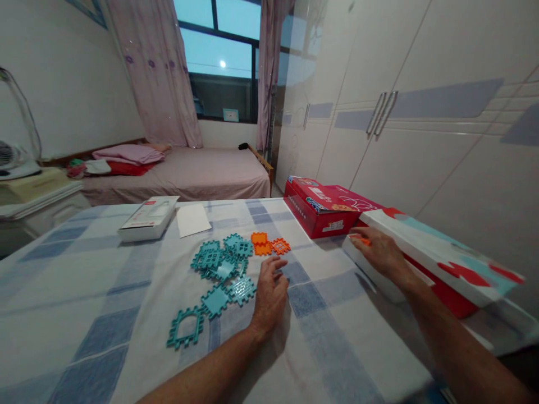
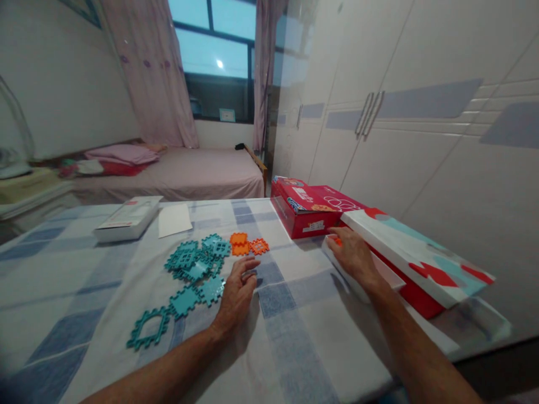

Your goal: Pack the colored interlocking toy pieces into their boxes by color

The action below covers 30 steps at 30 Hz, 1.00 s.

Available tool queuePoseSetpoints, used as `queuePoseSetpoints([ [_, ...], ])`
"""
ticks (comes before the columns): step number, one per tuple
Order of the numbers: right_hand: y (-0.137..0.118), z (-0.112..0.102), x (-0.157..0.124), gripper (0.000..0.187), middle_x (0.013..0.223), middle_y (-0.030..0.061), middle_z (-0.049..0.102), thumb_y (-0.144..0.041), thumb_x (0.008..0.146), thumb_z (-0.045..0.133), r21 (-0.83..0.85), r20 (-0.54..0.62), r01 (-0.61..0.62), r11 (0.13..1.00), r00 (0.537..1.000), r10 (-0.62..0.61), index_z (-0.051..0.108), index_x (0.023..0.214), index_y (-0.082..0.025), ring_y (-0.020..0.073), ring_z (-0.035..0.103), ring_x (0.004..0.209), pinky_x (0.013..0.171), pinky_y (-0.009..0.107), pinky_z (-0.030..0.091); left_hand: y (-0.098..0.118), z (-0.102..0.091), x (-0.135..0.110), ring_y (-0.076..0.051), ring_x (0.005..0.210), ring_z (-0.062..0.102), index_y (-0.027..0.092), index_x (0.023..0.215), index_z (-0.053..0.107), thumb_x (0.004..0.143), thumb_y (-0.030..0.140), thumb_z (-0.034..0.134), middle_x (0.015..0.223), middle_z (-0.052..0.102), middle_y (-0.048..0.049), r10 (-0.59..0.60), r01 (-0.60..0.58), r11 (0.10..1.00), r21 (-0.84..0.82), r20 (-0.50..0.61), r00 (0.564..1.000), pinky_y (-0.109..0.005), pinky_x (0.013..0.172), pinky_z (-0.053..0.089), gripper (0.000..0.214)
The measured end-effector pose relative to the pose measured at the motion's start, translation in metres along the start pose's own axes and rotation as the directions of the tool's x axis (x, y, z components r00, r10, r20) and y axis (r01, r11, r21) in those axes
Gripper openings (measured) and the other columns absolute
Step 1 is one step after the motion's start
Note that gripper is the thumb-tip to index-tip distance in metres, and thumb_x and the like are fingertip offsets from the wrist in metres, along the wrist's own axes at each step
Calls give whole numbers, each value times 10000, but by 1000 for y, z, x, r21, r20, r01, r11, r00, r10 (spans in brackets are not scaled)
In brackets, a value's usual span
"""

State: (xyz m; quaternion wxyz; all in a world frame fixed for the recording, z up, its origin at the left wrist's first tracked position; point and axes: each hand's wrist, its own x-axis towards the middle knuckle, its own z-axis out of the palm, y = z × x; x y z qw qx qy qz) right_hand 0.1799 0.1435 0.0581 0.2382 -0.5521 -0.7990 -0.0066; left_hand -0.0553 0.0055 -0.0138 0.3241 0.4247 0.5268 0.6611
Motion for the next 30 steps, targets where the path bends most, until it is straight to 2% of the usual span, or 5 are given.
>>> queuePoseSetpoints([
  [3,-51,26,12,382,1152,105,645,-340,852,492,208,164,95,974,978,-130,622,1153,-144,214,604,1023,911,325,440,2,-1,0,-197,1080,538,209,928,657,717,94,476,1112,578,-66,-14,14,1000,-2,-26,1000,-326,918,433,300],
  [9,-124,87,27,465,1243,128,589,-341,830,546,188,302,236,954,910,-284,556,1253,-148,245,534,1130,944,347,395,7,-2,1,-177,962,559,212,886,640,703,81,452,989,600,-48,-9,9,1000,3,-46,999,-305,873,440,293],
  [13,-125,99,29,402,1112,124,633,-331,815,544,156,316,252,955,903,-290,617,1168,-152,237,567,1025,861,316,415,7,-1,1,-178,971,557,224,858,642,690,66,456,984,599,-44,-12,11,1000,-19,-55,998,-302,863,448,297],
  [19,-105,97,35,325,999,103,650,-213,813,487,86,321,198,976,922,-216,654,1082,-139,170,598,887,780,248,424,4,0,1,-189,1003,560,206,867,642,700,55,449,1063,575,-59,-25,24,999,-35,-12,1000,-323,861,467,297],
  [30,-117,89,45,210,840,76,662,-133,761,500,93,311,235,967,916,-253,696,833,-154,165,597,790,715,247,409,3,1,1,-189,994,564,206,852,646,686,22,434,1043,582,-60,-19,19,999,-30,-5,1000,-309,833,470,326],
])
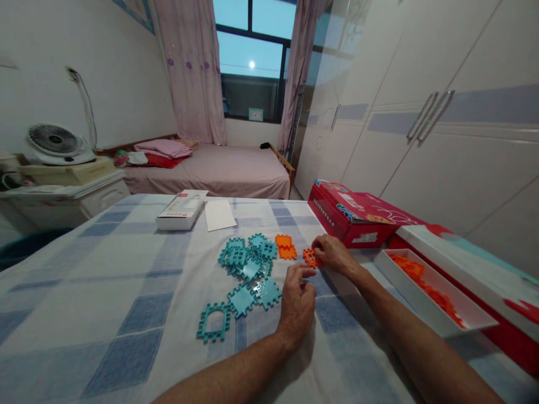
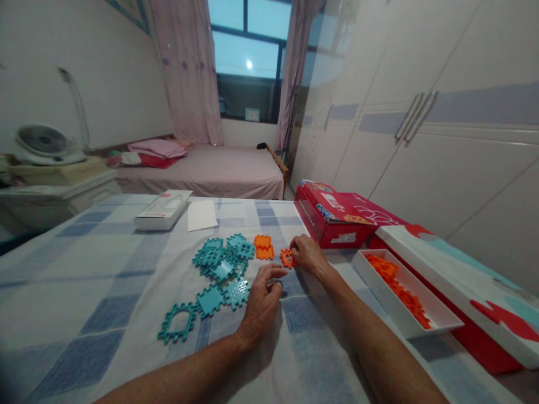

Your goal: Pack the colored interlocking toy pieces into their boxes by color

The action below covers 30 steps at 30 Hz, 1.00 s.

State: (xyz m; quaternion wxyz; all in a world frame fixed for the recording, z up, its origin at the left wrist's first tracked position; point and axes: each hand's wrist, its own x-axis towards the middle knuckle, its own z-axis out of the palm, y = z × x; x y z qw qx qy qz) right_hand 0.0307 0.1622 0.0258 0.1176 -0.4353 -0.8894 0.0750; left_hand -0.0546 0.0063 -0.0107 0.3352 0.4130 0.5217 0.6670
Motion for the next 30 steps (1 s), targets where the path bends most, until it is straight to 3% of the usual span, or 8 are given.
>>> queuePoseSetpoints([
  [5,-17,-8,17,228,885,65,683,-175,803,472,97,-70,47,994,997,-40,678,901,-153,156,608,802,740,243,434,-1,0,0,-191,1025,551,212,856,633,702,23,420,1072,564,-61,-3,2,1000,2,12,1000,-316,856,457,323],
  [10,-41,2,36,264,985,112,672,-196,833,477,144,-83,99,985,993,-88,666,1001,-121,186,603,907,836,289,435,1,0,0,-198,1030,547,207,839,632,697,31,431,1097,559,-65,-24,24,1000,9,11,1000,-320,849,455,303],
  [12,-44,6,38,342,1107,118,649,-258,812,552,162,-33,147,976,989,-143,634,1120,-132,204,592,990,883,310,430,0,0,0,-199,1036,547,209,836,635,689,33,437,1090,561,-63,-18,18,1000,1,9,1000,-319,853,454,303],
  [15,-44,10,35,617,1338,109,524,-317,707,689,187,121,228,956,960,-253,533,1289,-183,249,501,1183,981,359,384,-1,1,0,-198,1027,551,207,836,630,686,33,437,1081,560,-62,-7,7,1000,-8,18,1000,-316,845,458,301],
  [17,-45,12,33,697,1403,123,455,-311,687,699,175,204,229,957,943,-263,483,1338,-187,284,435,1254,1018,409,345,-2,1,0,-194,1015,554,205,838,623,691,29,430,1090,552,-63,-8,8,1000,-4,27,1000,-320,849,461,299],
  [20,-46,14,35,628,1348,140,503,-312,729,650,146,224,203,968,946,-232,501,1322,-170,297,465,1214,1003,428,350,-2,1,0,-192,1029,547,203,842,616,696,23,421,1114,541,-63,-7,7,1000,7,31,1000,-330,873,457,303],
  [24,-42,14,39,532,1195,136,587,-316,754,629,140,201,202,969,953,-228,572,1250,-129,246,556,1061,939,342,398,-1,1,1,-192,1037,541,193,840,612,684,5,416,1105,542,-66,-10,9,999,31,35,999,-335,880,455,312],
  [30,-39,11,29,469,1095,136,588,-291,797,583,128,82,192,973,976,-203,585,1225,-100,218,541,1012,919,310,392,0,2,1,-181,1052,534,188,844,612,697,4,404,1104,538,-66,-1,-1,999,51,42,999,-309,875,449,314],
])
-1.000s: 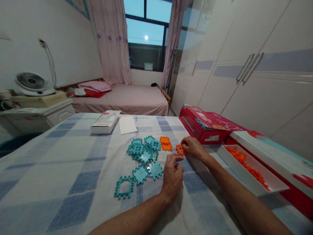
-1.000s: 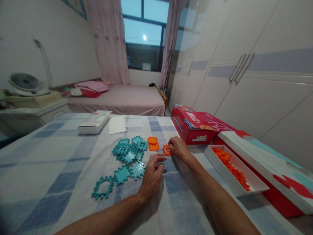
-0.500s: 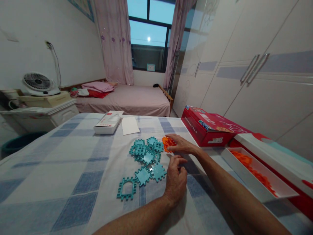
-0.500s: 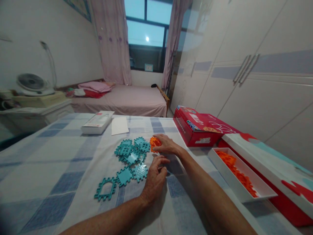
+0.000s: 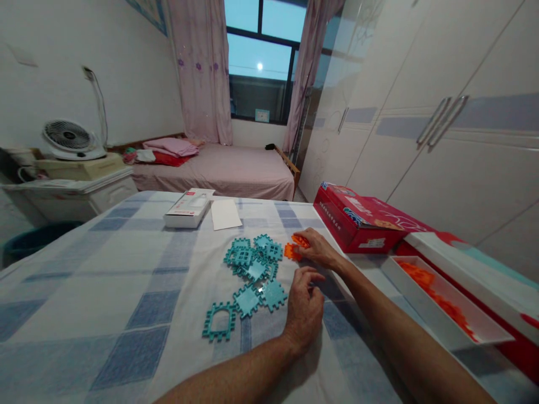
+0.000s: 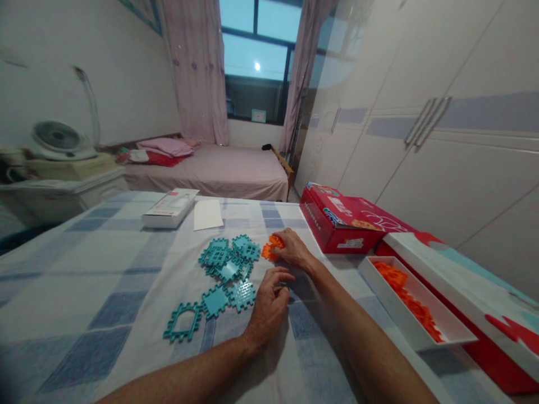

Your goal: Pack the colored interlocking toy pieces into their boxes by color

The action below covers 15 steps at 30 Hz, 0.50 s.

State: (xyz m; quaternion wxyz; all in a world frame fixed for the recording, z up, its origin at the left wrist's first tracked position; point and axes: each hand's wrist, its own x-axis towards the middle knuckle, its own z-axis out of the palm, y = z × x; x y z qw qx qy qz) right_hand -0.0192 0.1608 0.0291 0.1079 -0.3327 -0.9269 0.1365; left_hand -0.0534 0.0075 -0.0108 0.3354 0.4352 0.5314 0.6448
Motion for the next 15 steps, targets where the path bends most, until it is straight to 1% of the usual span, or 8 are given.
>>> queuePoseSetpoints([
  [2,-3,3,-3,524,1161,146,558,-330,775,615,5,-9,3,1000,1000,-3,563,1250,-115,234,518,1058,928,336,385,-1,0,1,-180,1045,533,186,839,610,696,9,409,1095,537,-66,9,-9,1000,2,0,1000,-294,849,455,304],
  [5,-5,12,-5,593,1230,149,530,-356,741,644,-12,34,9,1000,999,-8,531,1285,-147,260,501,1084,919,382,381,-3,-1,1,-178,994,546,185,837,613,697,22,422,1033,548,-59,16,-16,1000,12,-6,1000,-287,828,459,287],
  [7,-4,17,-5,556,1160,138,565,-337,752,624,-30,44,29,999,999,-27,543,1270,-152,243,526,1013,878,370,396,-3,-1,1,-177,975,552,182,835,614,701,32,428,1018,552,-58,17,-17,1000,10,-3,1000,-286,823,462,274],
  [9,-2,19,-5,487,1054,119,593,-314,752,619,-41,35,54,998,998,-52,590,1209,-151,214,544,925,830,332,409,-2,-2,0,-176,964,557,179,834,615,706,41,430,1020,556,-62,15,-15,1000,9,5,1000,-285,816,465,264],
  [12,0,15,-10,401,994,102,592,-322,747,638,-42,6,63,997,998,-63,638,1113,-157,193,544,883,795,297,416,-1,-3,0,-175,977,555,180,834,621,702,42,424,1023,564,-63,33,-33,999,28,16,999,-290,831,463,273],
  [15,4,0,-25,415,1023,115,587,-300,750,652,-40,-101,32,999,994,-36,621,1132,-143,199,546,915,822,310,426,0,-4,-1,-176,1004,554,182,839,630,705,54,417,1073,558,-67,33,-34,999,37,26,999,-283,811,476,283],
])
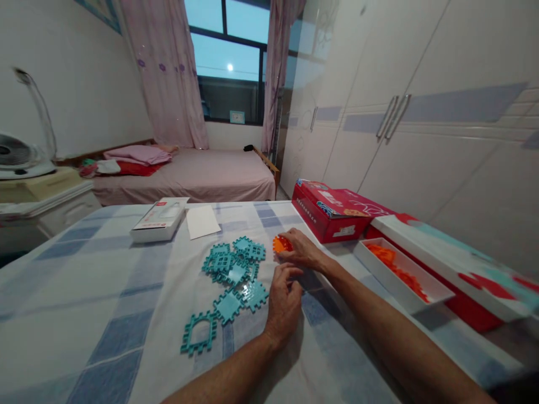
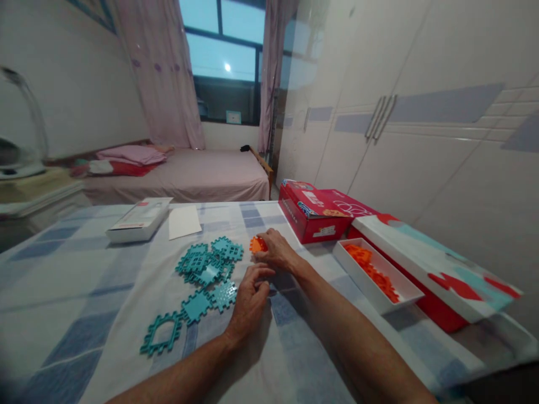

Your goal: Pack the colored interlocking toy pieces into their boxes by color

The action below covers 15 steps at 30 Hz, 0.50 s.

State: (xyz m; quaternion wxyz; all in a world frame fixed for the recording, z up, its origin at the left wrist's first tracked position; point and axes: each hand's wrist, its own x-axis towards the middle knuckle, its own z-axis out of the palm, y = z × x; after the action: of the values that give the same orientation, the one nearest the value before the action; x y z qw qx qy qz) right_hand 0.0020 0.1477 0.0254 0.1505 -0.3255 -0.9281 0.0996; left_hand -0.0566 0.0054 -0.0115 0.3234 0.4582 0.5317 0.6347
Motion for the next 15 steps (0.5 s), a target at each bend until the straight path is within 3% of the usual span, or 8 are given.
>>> queuePoseSetpoints([
  [5,27,-55,-60,460,1090,127,595,-261,760,635,-12,-212,-134,991,969,129,583,1197,-126,212,564,985,902,342,432,-1,-2,0,-182,995,574,187,857,655,725,105,445,1126,555,-71,-13,14,1000,26,-9,1000,-281,773,494,261],
  [9,64,-97,-129,457,1111,134,617,-326,777,585,-109,-340,-394,912,877,339,603,1189,-131,246,582,997,902,373,443,0,-2,0,-185,951,588,182,849,662,730,134,451,1138,556,-81,-8,8,999,52,5,1000,-282,725,501,247],
  [12,86,-113,-169,482,1102,146,638,-382,770,566,-139,-371,-547,826,802,468,624,1170,-118,272,600,982,872,380,461,0,-3,1,-183,905,595,184,849,666,724,149,460,1140,555,-84,-16,15,998,69,14,1000,-278,685,501,243],
  [15,95,-117,-191,549,1125,143,643,-461,757,576,-109,-321,-584,805,787,527,615,1188,-123,281,605,1000,853,369,474,-1,-4,1,-183,910,595,186,845,667,731,166,472,1160,548,-82,-28,26,997,76,27,999,-280,695,503,227],
])
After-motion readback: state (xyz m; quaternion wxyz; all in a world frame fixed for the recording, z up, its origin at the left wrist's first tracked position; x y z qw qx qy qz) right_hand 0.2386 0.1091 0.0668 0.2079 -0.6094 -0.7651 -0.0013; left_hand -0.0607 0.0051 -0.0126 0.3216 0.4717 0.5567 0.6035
